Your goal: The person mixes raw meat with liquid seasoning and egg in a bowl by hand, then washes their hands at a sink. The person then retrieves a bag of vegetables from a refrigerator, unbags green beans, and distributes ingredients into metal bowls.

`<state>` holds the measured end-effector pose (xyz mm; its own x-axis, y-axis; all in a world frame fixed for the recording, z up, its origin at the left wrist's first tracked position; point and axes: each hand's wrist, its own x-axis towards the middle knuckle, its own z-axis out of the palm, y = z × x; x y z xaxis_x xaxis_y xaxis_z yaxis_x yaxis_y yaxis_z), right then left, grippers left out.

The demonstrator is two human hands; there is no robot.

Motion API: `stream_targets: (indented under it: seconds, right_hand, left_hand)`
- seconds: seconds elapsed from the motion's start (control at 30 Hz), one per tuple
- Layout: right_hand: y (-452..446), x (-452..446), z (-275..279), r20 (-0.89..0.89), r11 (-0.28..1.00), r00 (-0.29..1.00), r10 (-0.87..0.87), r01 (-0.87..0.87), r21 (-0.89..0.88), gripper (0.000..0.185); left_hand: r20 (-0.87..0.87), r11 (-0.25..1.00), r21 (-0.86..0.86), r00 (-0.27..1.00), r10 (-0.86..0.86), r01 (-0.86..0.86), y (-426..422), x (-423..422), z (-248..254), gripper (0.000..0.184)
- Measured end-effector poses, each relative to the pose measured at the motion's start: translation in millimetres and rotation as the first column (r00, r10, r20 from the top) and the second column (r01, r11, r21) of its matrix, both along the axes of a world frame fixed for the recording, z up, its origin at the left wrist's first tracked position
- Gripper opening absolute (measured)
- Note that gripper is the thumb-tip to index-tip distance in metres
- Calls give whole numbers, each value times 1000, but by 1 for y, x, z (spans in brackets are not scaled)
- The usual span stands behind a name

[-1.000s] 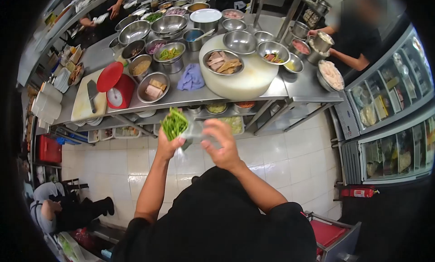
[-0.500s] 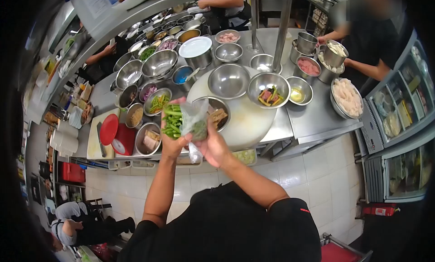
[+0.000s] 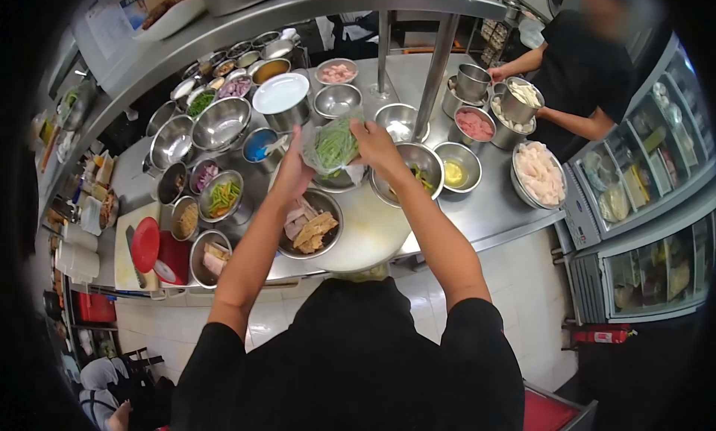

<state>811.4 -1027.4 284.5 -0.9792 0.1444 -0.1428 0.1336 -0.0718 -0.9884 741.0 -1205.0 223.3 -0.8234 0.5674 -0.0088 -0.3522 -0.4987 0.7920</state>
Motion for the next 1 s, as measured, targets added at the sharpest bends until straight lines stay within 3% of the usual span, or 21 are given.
stream_targets:
  seconds: [0.03,0.07,0.1,0.13,0.2,0.27,0.3,0.4,0.43,0.47,0.5,0.53,0.57,0.6,0.7,0.77,0.8,0.87,0.93,0.97,1.0]
  right_hand:
    - [2,-9,-7,-9,997,1000,-18,19,80,45]
    - [4,-20,-23,-5,995,1000,-30,31,94,45]
    - [8,-32,-42,-56,893,998,34,-6,450,42]
    - [13,-39,-50,-75,665,992,104,-13,747,40]
    - [5,-36,-47,-174,514,977,120,89,853,35]
    - [-3,-27,-21,-96,509,994,48,59,859,34]
    - [-4,-24,-13,-28,520,999,16,16,854,34]
    - [-5,-27,-17,-163,513,986,25,127,849,30]
    - [-3,-31,-22,-160,518,986,35,119,847,30]
    - [3,-36,-31,-306,497,945,119,209,842,27]
    - [4,-37,-35,-441,488,873,210,297,821,24]
    - [1,-38,-39,-436,499,869,235,277,821,24]
    - [-4,-37,-41,-482,612,867,128,313,726,21]
    - [-6,-38,-40,-509,705,860,16,352,616,19]
    - [-8,-35,-30,-401,684,915,32,273,677,20]
    - [-14,-34,-25,-478,716,878,21,320,620,20]
    - [-17,-32,-20,-548,745,836,-9,371,554,20]
    - [-20,-36,-15,-626,729,780,2,427,534,21]
    - [-16,-45,-28,-630,740,777,-6,427,520,23]
    - [-17,-45,-30,-453,818,891,-36,287,498,26]
    - [-18,-45,-29,-456,818,889,-35,288,498,26]
  left_hand:
    - [34,989,-142,998,-46,50,2,-7,-2,61]
    - [38,990,-128,998,-59,63,-1,-11,-4,61]
    - [41,928,-370,998,-38,51,-4,-15,-4,63]
    - [28,808,-588,999,-28,39,-1,-20,-3,64]
    - [-156,715,-697,984,-81,-51,5,-9,15,58]
    - [-326,461,-872,896,-300,-163,5,-25,6,55]
    - [-603,526,-752,736,-306,-397,5,-26,-1,56]
    - [-624,414,-769,710,-326,-486,-1,-13,10,53]
    - [-538,398,-816,801,-261,-419,-3,-5,17,49]
    - [-532,386,-821,809,-250,-421,-7,-4,15,49]
    - [-641,435,-746,720,-264,-505,-11,-8,12,42]
    - [-738,478,-661,619,-270,-579,-17,-12,8,37]
    - [-803,486,-582,556,-215,-652,-19,-15,2,32]
    - [-804,466,-580,563,-194,-668,-23,-15,5,32]
    - [-744,535,-640,620,-251,-551,-29,-12,17,37]
    - [-629,529,-741,704,-331,-414,-31,-11,25,37]
    - [-634,530,-736,705,-318,-422,-32,-15,13,37]
    - [-852,514,-515,479,-213,-686,-34,-28,-23,38]
    - [-823,517,-556,518,-234,-651,-38,-28,-25,40]
    - [-791,580,-580,566,-233,-572,-39,-26,-22,41]
    - [-763,642,-586,603,-232,-495,-39,-28,-16,42]
